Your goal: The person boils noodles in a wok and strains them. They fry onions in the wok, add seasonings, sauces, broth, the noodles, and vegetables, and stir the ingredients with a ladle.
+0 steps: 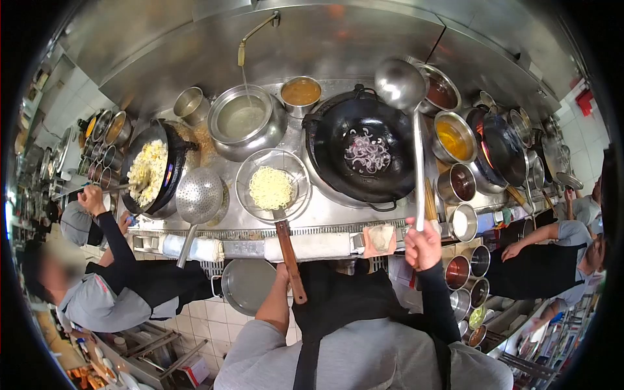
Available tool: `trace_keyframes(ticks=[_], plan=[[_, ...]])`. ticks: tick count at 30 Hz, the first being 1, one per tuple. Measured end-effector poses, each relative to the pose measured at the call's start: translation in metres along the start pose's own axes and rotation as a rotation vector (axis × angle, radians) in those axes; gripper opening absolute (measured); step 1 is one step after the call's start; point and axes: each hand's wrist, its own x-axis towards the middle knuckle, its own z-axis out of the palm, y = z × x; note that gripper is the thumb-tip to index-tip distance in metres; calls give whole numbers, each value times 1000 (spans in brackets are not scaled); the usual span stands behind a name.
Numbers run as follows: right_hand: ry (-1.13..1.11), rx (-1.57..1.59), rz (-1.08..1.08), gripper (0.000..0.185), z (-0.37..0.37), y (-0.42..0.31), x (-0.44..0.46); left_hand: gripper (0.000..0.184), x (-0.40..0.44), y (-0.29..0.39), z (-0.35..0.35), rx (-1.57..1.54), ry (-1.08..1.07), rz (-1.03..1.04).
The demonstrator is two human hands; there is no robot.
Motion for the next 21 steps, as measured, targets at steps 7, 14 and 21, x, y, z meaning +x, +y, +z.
trace_keyframes(ticks=[7, 14, 21], plan=[[141, -432, 151, 24, -55, 35, -13, 52, -4, -8, 7, -156, -26, 25], [108, -350, 109, 15, -112, 37, 6, 47, -21, -18, -2, 26, -186, -39], [88, -204, 208, 15, -146, 30, 12, 38, -64, -52, -20, 612, -209, 205]])
